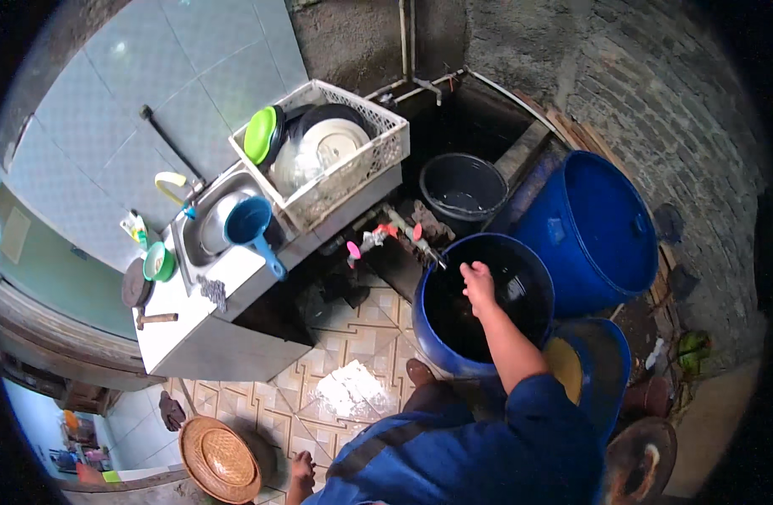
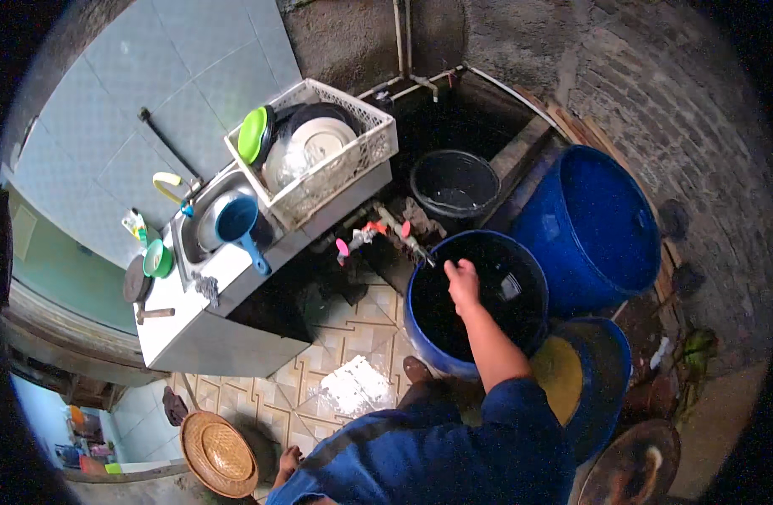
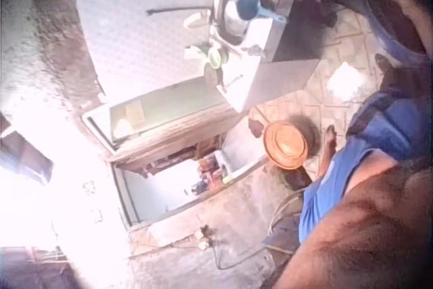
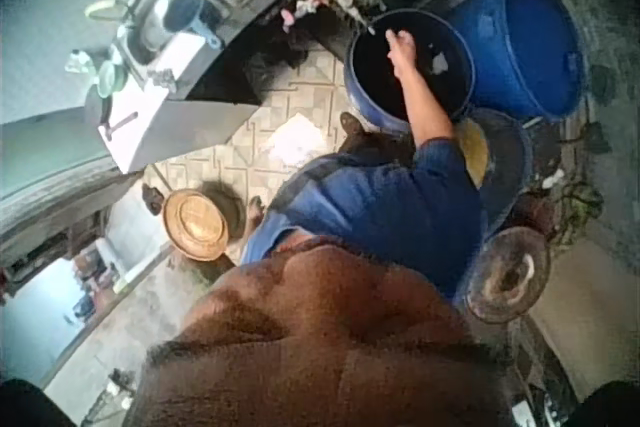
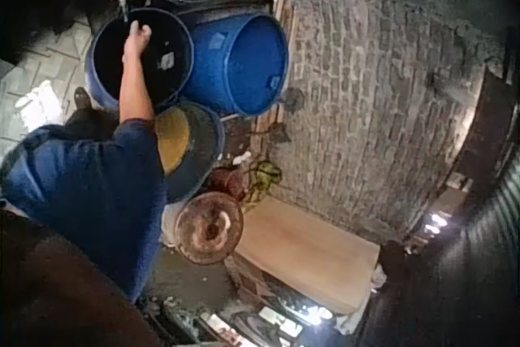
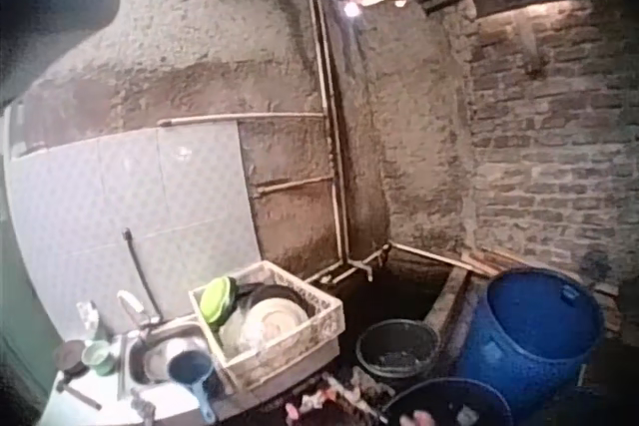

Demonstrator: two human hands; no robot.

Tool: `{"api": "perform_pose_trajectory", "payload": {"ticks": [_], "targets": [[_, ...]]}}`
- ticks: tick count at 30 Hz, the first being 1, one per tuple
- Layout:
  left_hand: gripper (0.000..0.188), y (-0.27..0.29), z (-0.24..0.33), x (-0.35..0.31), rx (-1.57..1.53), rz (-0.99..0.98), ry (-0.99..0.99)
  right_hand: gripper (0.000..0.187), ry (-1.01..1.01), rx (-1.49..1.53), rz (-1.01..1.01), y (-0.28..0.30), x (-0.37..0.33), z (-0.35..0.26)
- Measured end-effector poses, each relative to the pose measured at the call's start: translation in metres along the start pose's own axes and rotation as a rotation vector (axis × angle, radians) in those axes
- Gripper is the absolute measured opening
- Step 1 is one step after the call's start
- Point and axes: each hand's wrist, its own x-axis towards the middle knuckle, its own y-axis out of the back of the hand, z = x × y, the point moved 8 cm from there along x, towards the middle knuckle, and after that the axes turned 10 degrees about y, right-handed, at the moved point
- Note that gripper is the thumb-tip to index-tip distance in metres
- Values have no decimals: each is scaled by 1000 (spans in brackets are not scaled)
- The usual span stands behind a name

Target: The person repeatedly dips a black bucket into a large blue barrel of water, filling and emptying it while also handling a small blue scoop and a sponge at a sink.

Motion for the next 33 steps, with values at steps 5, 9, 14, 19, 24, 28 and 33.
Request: {"api": "perform_pose_trajectory", "payload": {"ticks": [5,9,14,19,24,28,33], "targets": [[27,-22,46,-48,59,80,73,80,61,-277,392,26,145,3],[31,-8,33,-11,-140,47,-50,85,-119,-320,448,18,183,-27],[34,-18,66,-14,-131,70,-72,73,-291,-1,540,26,238,35],[34,-48,106,-60,43,145,2,47,-387,449,415,6,257,59],[37,-50,102,-52,-33,57,-111,36,-290,714,443,-1,258,54],[53,-49,100,-35,-1,-1,-206,50,-240,669,475,12,247,25],[49,-52,93,-17,-5,3,-57,38,-40,486,402,42,185,-58]]}}
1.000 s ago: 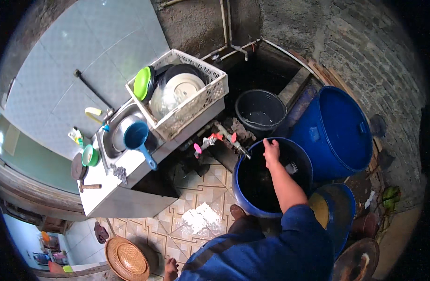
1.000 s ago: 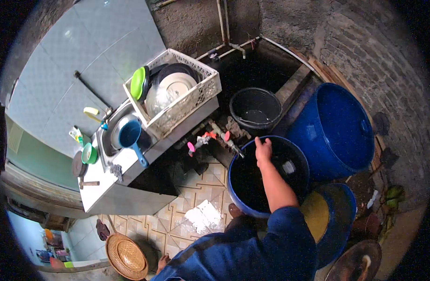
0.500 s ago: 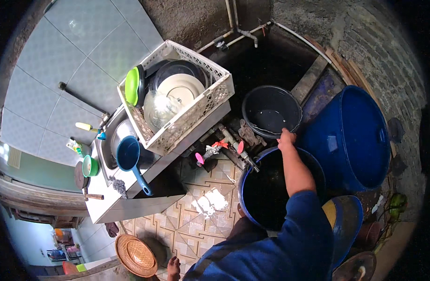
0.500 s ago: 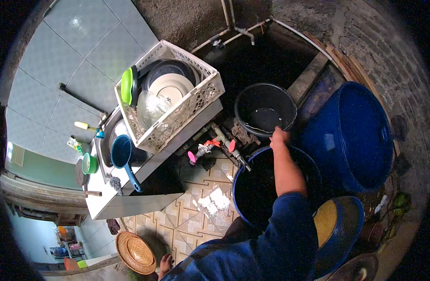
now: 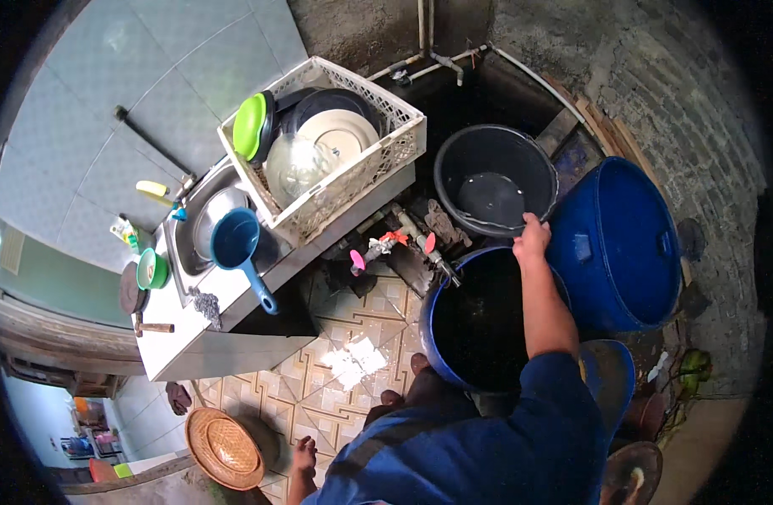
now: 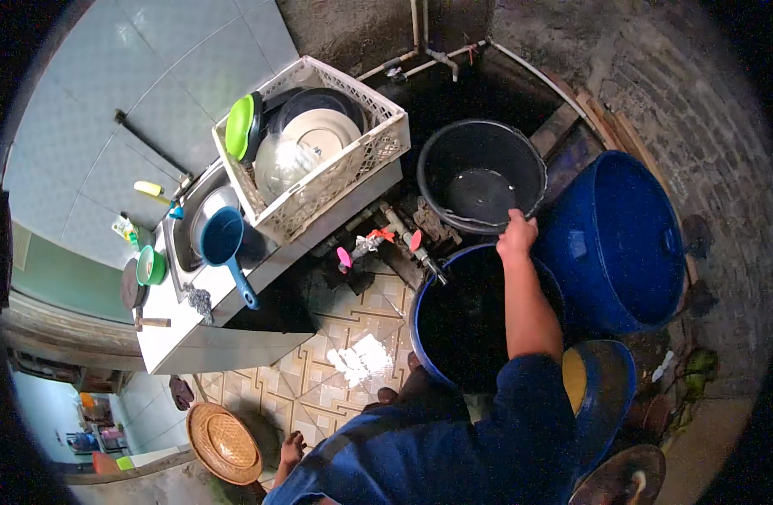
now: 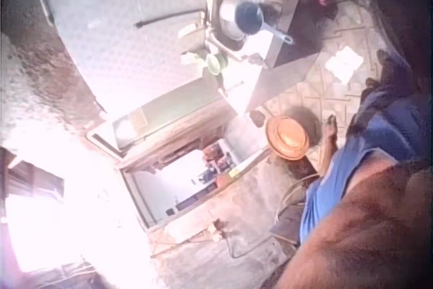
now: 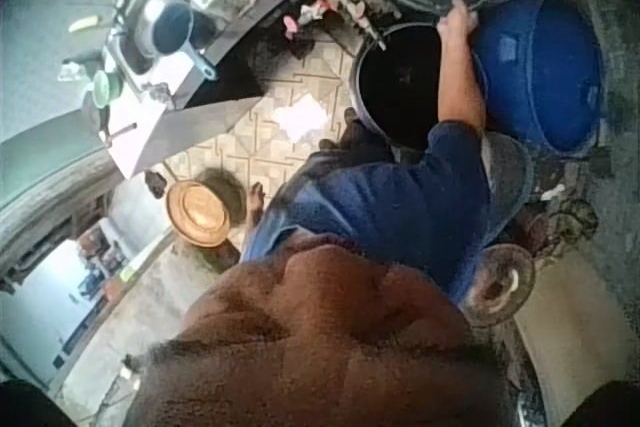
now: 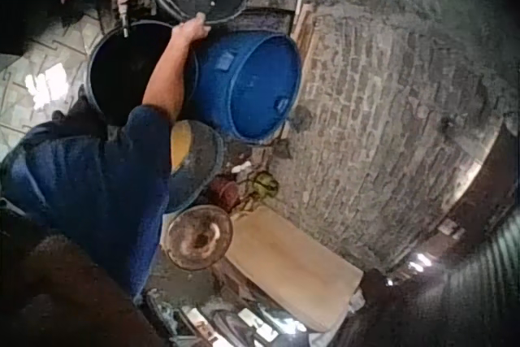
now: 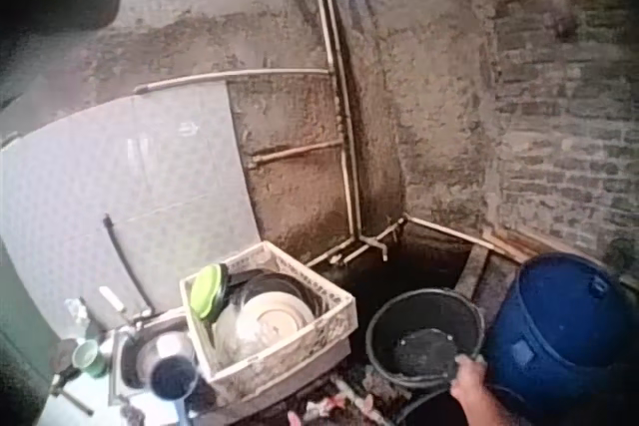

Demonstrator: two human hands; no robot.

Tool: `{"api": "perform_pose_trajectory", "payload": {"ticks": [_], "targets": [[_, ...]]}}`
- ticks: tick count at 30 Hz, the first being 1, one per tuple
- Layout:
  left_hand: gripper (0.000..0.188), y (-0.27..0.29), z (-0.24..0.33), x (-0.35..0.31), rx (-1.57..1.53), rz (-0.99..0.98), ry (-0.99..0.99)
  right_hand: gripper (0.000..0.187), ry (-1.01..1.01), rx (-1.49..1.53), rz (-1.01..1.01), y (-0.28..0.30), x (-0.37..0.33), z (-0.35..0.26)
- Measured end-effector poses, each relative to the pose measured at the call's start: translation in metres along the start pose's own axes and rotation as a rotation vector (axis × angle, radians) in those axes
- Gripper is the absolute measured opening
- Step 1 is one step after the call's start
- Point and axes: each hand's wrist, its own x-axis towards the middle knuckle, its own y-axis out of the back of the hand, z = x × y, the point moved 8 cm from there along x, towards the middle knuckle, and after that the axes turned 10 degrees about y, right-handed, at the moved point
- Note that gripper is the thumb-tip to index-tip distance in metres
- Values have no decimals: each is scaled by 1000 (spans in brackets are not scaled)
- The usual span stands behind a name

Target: The person repeatedly dips a black bucket into a large blue barrel of water, filling and emptying it while also handling a small blue scoop and a sponge at a sink.

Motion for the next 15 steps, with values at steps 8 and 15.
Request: {"api": "perform_pose_trajectory", "payload": {"ticks": [8,15], "targets": [[26,4,-36,55,-242,-67,24,34,356,-10,2,81,-100,-121],[24,16,-73,90,-98,-140,133,33,478,-163,69,120,-140,-149]]}}
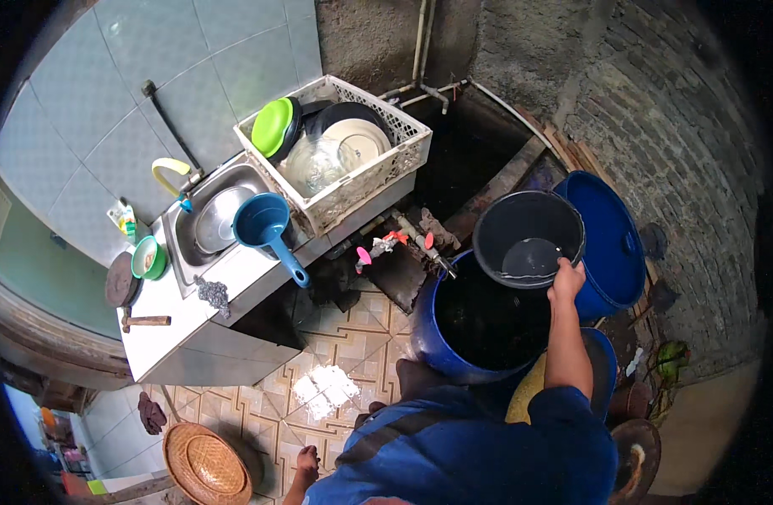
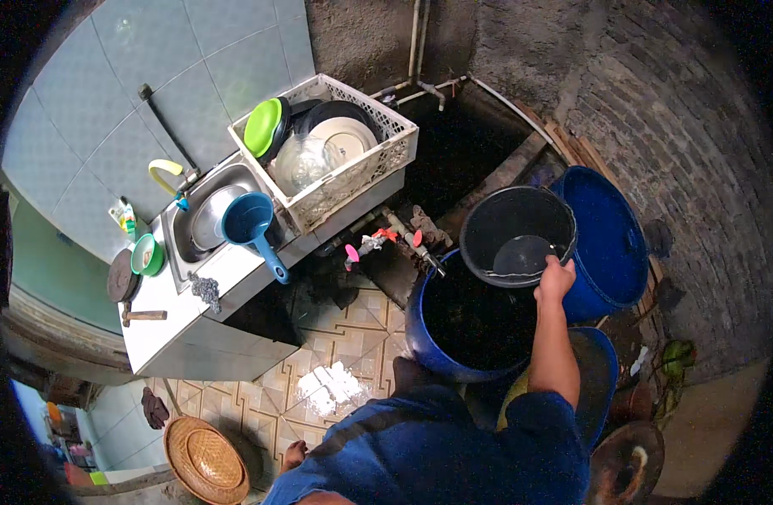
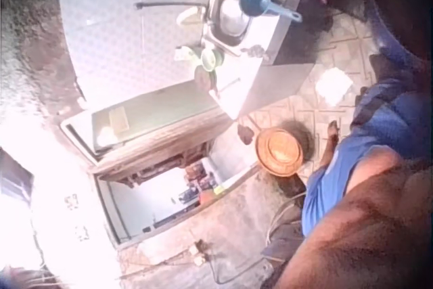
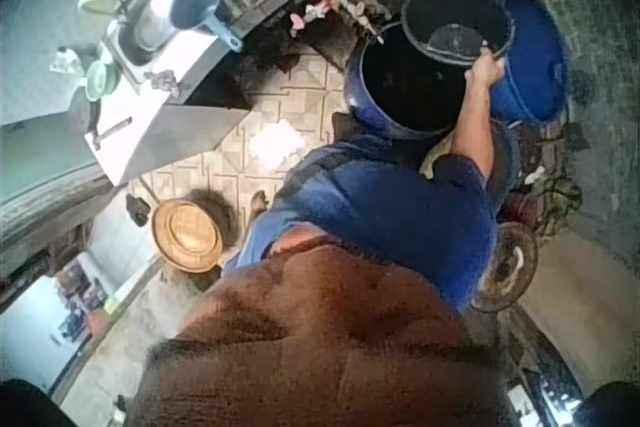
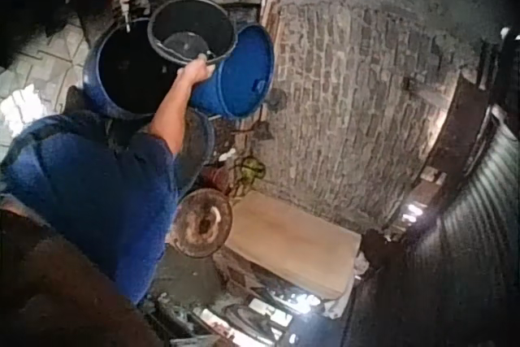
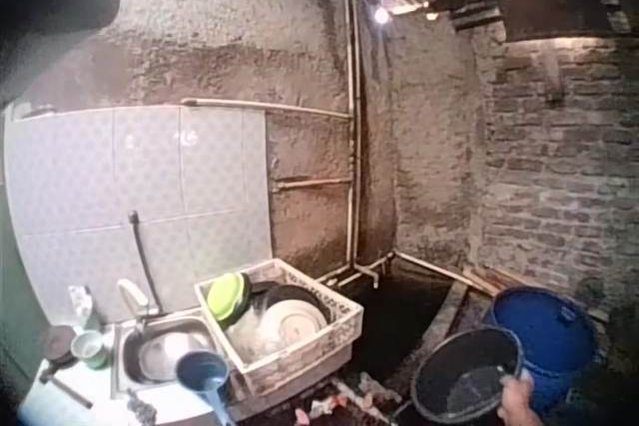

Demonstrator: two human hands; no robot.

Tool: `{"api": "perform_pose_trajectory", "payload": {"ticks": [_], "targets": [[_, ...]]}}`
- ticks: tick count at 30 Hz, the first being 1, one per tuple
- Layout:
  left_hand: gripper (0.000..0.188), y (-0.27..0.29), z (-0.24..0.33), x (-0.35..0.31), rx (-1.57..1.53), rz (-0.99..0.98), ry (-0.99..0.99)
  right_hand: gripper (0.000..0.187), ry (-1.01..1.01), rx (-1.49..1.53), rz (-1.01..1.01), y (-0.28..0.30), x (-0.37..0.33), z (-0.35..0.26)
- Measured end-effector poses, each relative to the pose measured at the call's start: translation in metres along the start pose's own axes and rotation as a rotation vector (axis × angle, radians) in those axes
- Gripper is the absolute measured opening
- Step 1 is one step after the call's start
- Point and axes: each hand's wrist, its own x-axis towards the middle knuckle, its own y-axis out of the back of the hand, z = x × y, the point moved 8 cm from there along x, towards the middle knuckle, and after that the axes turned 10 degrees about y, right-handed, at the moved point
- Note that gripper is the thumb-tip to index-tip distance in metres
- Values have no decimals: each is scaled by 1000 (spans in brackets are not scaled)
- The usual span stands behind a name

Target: The person repeatedly dips a black bucket into a large blue barrel of water, filling and emptying it while also handling a small blue scoop and a sponge at a sink.

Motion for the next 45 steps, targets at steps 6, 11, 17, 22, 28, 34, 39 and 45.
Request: {"api": "perform_pose_trajectory", "payload": {"ticks": [6,11,17,22,28,34,39,45], "targets": [[31,8,41,6,80,21,-71,27,156,-180,40,-22,36,48],[36,15,107,-5,-10,66,-115,26,135,-60,-60,-112,65,60],[36,14,180,-33,161,52,-241,18,210,-302,-156,-226,131,110],[37,-2,223,-52,134,201,-126,14,233,-414,-234,-321,181,199],[37,-52,281,-53,163,264,-51,21,261,-752,-403,-409,194,284],[37,-91,331,-45,199,297,-10,18,254,-841,-654,-458,176,388],[37,-106,362,-42,222,322,10,20,173,-884,-761,-464,160,458],[37,-113,395,-33,249,343,30,21,86,-991,-800,-467,164,517]]}}
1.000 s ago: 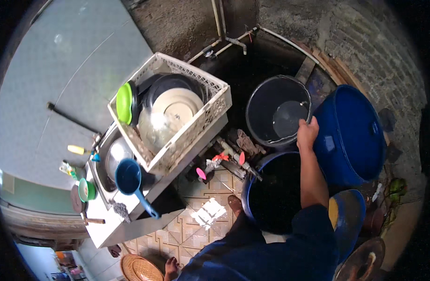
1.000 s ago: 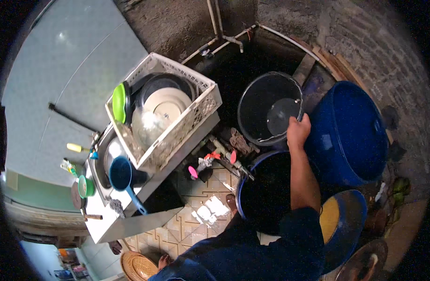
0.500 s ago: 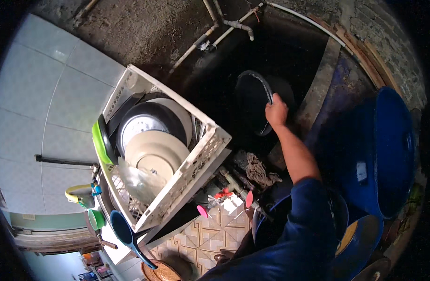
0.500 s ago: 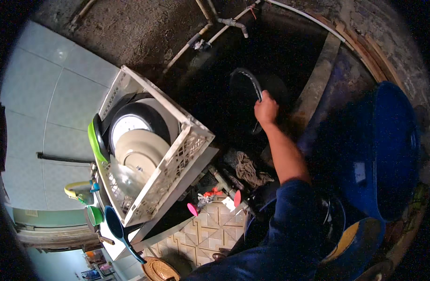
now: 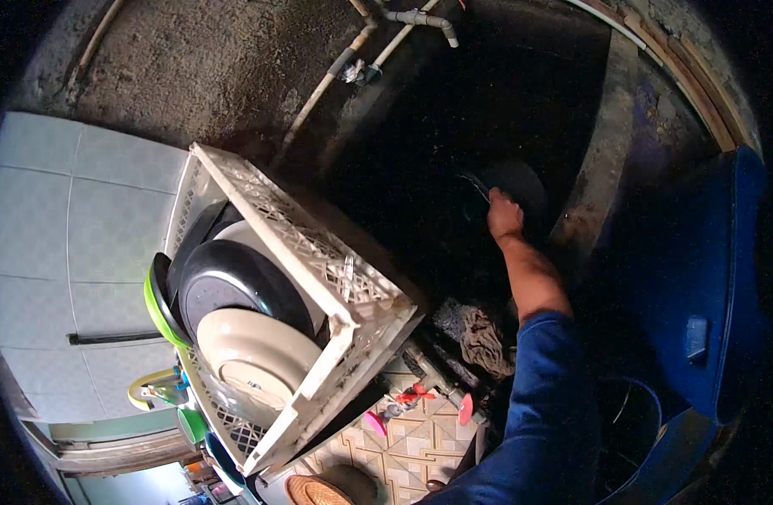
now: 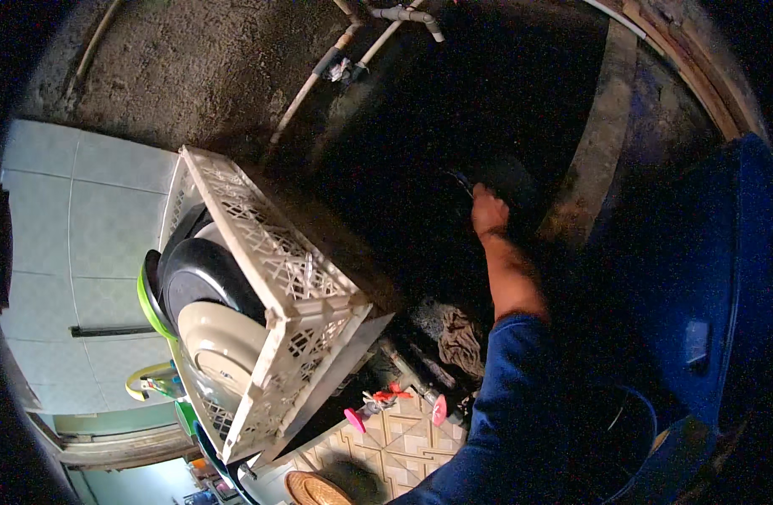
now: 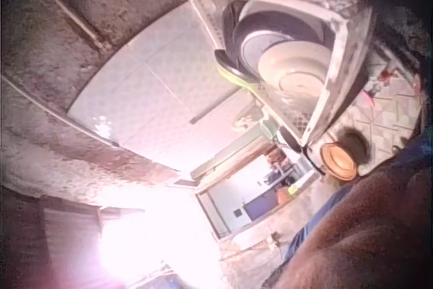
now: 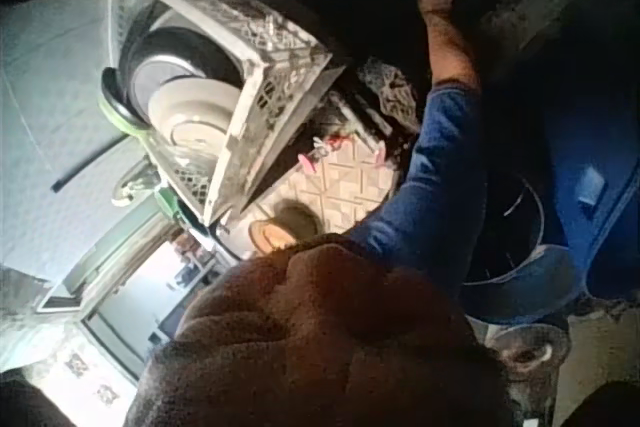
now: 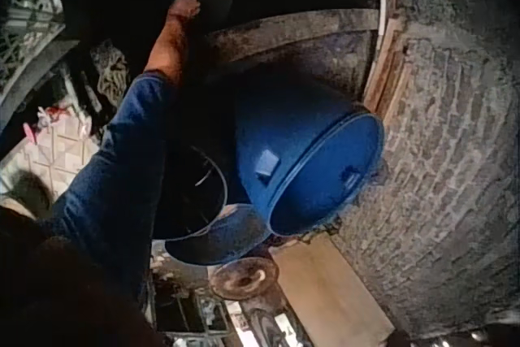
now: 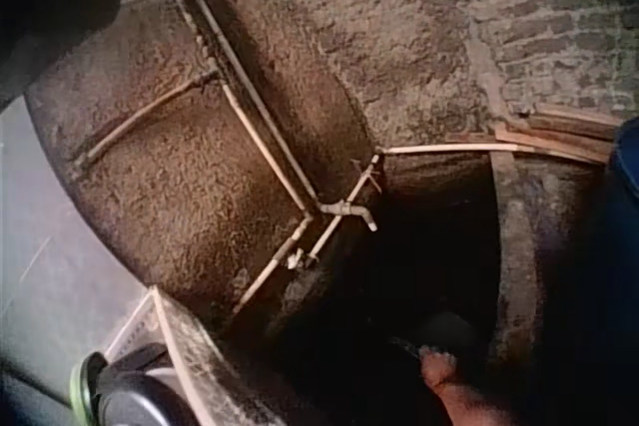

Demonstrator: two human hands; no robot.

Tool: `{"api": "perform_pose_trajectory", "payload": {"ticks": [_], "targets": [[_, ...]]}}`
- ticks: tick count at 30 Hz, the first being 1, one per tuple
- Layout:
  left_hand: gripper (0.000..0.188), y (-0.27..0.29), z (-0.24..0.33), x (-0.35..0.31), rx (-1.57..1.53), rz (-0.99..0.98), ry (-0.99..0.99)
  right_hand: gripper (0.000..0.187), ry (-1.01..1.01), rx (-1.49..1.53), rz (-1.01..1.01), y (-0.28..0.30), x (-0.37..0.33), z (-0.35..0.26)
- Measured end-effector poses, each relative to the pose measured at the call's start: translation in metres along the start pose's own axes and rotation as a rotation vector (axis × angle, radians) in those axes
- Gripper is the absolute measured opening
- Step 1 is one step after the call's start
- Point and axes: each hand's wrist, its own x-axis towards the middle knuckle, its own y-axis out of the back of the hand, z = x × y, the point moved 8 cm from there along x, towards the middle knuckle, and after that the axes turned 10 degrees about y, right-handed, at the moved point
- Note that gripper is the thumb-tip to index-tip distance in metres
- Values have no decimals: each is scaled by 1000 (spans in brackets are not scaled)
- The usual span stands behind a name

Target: The person repeatedly dips a black bucket into a large blue barrel of water, filling and emptying it while also handling a small blue scoop and a sponge at a sink.

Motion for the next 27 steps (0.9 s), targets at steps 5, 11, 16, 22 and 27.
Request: {"api": "perform_pose_trajectory", "payload": {"ticks": [5,11,16,22,27], "targets": [[37,-4,17,4,15,11,16,21,23,-122,-57,-25,14,11],[37,-6,14,5,6,11,37,20,23,-78,-135,-72,-14,4],[38,-4,27,15,18,-8,9,22,-184,214,162,-137,-19,66],[38,-5,19,23,10,-42,-3,29,-913,1300,605,-143,-33,108],[38,-9,-9,24,-33,-63,-5,25,-863,1477,278,-72,-54,71]]}}
